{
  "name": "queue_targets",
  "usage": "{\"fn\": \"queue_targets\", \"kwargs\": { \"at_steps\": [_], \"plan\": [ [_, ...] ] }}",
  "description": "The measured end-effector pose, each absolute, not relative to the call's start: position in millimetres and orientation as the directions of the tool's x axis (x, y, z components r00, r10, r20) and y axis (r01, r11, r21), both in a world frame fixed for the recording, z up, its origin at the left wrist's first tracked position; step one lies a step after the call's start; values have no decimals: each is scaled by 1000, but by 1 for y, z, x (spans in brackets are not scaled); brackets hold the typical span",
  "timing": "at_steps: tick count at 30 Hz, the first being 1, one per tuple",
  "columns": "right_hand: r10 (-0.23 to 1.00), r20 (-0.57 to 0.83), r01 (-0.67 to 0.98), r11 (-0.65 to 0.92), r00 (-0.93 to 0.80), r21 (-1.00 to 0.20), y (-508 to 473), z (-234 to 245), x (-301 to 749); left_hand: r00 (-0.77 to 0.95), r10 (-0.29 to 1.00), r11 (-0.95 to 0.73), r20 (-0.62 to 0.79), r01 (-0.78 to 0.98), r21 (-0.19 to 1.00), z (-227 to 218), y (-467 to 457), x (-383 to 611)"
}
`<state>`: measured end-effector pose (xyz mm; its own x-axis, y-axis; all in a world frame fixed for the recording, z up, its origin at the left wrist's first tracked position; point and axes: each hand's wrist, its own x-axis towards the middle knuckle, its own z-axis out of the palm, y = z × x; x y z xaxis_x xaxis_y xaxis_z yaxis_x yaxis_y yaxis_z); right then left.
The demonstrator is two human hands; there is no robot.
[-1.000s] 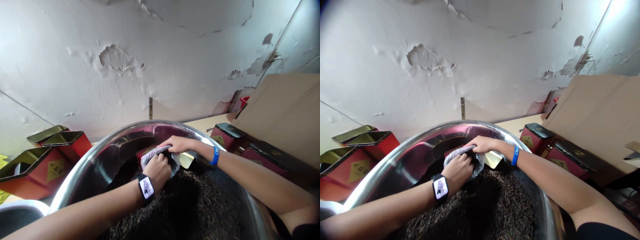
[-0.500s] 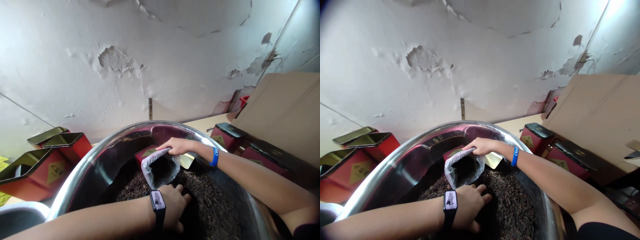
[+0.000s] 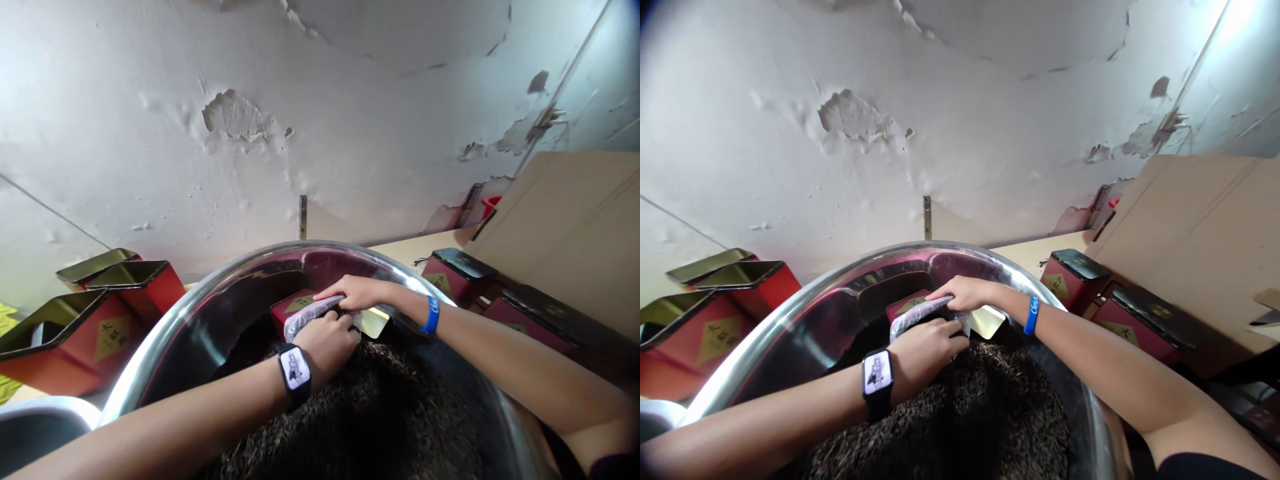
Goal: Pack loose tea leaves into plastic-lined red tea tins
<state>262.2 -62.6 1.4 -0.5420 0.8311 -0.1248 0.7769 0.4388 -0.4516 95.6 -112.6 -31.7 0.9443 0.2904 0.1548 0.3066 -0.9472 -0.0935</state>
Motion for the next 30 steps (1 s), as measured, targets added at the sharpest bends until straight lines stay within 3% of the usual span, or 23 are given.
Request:
{"fn": "queue_targets", "kwargs": {
  "at_steps": [3,5,8,11,14,16,19,25,30],
  "plan": [
    [832,-160,787,415,-532,-457,-65,4,259,902,399,-876,166,429,-223,-43,-99,97],
    [842,-177,800,388,-510,-458,-66,6,258,891,419,-863,175,451,-228,-45,-98,98],
    [834,-152,783,413,-530,-464,-68,7,257,908,372,-908,191,399,-130,-35,-109,96],
    [837,-178,774,369,-517,-515,-69,7,256,965,220,-976,145,217,33,-25,-124,92],
    [869,-173,752,282,-463,-596,-70,8,254,999,54,-982,0,54,183,-35,-134,88],
    [913,-123,726,221,-388,-651,-69,11,254,990,35,-974,-139,65,216,-47,-136,86],
    [967,-60,694,133,-246,-708,-65,13,257,968,91,-971,-234,138,195,-57,-138,90],
    [981,-62,691,85,-184,-718,-54,5,260,969,120,-985,-216,143,98,-60,-139,99],
    [953,47,689,249,-298,-680,-51,-5,257,985,99,-993,-142,107,45,-66,-137,98]
  ]
}}
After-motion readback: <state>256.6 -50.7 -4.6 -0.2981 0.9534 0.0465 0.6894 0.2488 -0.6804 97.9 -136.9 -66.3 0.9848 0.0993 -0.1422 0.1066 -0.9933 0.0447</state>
